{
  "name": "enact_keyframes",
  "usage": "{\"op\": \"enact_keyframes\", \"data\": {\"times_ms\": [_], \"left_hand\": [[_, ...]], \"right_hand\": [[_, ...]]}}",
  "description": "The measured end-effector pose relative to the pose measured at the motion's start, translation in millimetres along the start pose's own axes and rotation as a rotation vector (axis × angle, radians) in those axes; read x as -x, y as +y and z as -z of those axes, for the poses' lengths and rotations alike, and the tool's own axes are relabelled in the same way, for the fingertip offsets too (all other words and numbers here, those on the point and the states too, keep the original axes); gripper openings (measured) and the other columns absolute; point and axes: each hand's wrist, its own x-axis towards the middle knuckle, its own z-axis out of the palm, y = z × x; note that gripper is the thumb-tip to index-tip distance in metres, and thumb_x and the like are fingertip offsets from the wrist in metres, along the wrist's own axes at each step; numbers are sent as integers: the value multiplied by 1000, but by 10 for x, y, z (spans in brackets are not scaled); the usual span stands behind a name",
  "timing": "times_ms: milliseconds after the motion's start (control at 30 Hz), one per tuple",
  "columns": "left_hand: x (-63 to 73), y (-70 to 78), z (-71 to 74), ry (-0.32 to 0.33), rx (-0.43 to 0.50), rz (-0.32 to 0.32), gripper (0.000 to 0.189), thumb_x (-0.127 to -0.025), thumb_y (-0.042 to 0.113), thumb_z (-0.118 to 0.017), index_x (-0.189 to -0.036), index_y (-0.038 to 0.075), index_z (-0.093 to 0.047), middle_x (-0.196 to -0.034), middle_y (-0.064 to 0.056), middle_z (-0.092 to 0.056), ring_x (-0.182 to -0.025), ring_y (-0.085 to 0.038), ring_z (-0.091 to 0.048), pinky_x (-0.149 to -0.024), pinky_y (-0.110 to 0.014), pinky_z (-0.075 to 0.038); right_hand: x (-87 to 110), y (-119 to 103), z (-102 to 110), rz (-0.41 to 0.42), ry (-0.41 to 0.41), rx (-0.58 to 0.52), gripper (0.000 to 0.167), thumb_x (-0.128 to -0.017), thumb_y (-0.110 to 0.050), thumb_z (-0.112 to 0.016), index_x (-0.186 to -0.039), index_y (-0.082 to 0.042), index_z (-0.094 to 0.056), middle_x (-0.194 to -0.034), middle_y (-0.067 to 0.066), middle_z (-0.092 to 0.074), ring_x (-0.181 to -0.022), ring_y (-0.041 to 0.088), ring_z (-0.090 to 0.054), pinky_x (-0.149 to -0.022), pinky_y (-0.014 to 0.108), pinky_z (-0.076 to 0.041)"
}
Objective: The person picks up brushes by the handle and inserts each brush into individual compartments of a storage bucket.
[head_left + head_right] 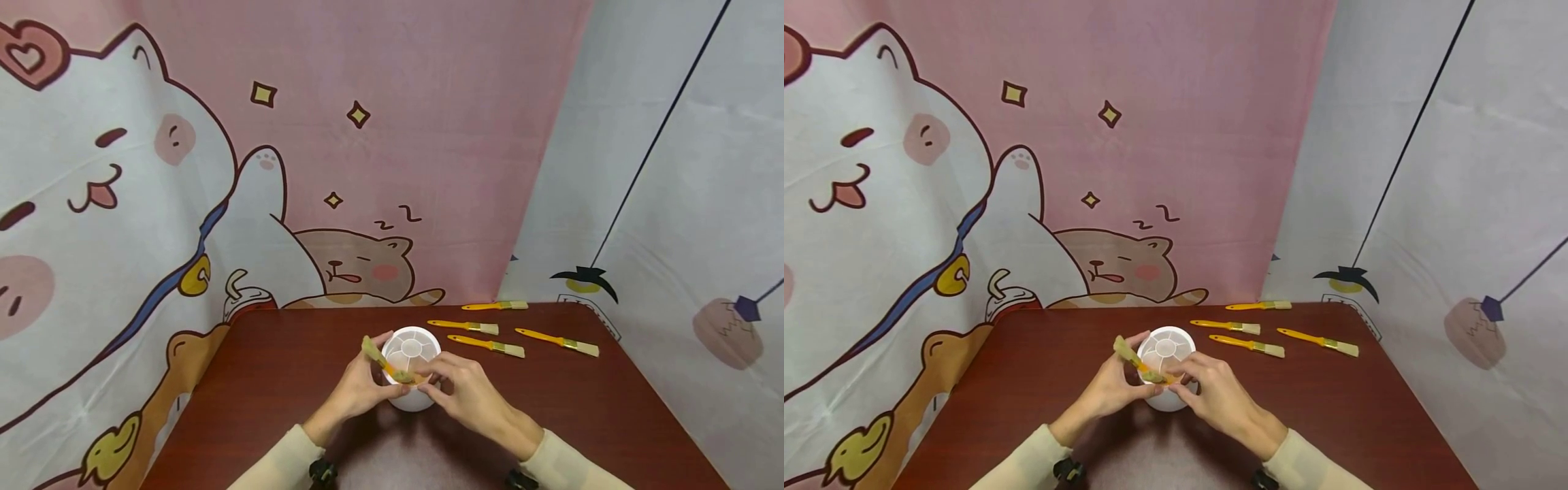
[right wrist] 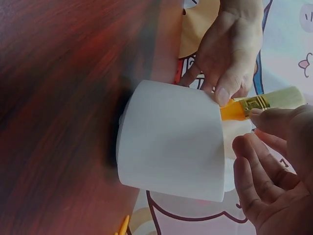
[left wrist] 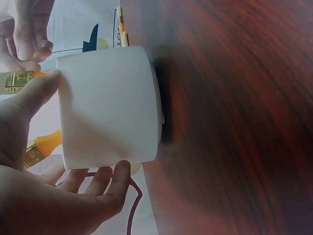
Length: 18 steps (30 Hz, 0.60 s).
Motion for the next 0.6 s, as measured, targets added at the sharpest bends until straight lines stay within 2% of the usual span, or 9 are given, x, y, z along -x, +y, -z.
{"op": "enact_keyframes", "data": {"times_ms": [67,167,333,500,600], "left_hand": [[1,6,1,-2,-8,0,111,-86,24,-105,-178,11,-44,-159,-17,-69,-123,-24,-69,-95,-35,-62],[3,10,-4,4,-26,-1,112,-86,26,-105,-179,14,-44,-163,-16,-68,-137,-27,-69,-108,-43,-60],[14,13,-23,16,-47,-18,116,-85,29,-105,-180,12,-41,-168,-17,-65,-151,-35,-65,-122,-58,-53],[40,12,-75,37,-17,18,123,-83,31,-106,-182,10,-36,-176,-17,-57,-159,-38,-60,-131,-66,-46],[71,22,-130,88,-17,49,126,-81,35,-108,-181,6,-36,-184,-17,-48,-165,-43,-54,-134,-70,-42]], "right_hand": [[0,6,23,6,15,0,31,-89,-2,-101,-116,-9,-87,-102,2,-82,-85,6,-78,-77,17,-63],[-8,17,69,5,39,6,29,-90,-2,-99,-115,-10,-87,-103,0,-83,-87,3,-77,-77,23,-66],[-6,66,168,-14,76,32,26,-92,-3,-98,-114,-11,-87,-103,-1,-83,-87,4,-78,-76,28,-67],[16,164,271,-35,122,86,26,-90,-2,-98,-112,-12,-88,-103,-4,-84,-85,5,-77,-75,27,-65],[41,238,326,-53,148,128,27,-89,-2,-99,-111,-13,-88,-104,-6,-83,-83,6,-75,-75,23,-62]]}}
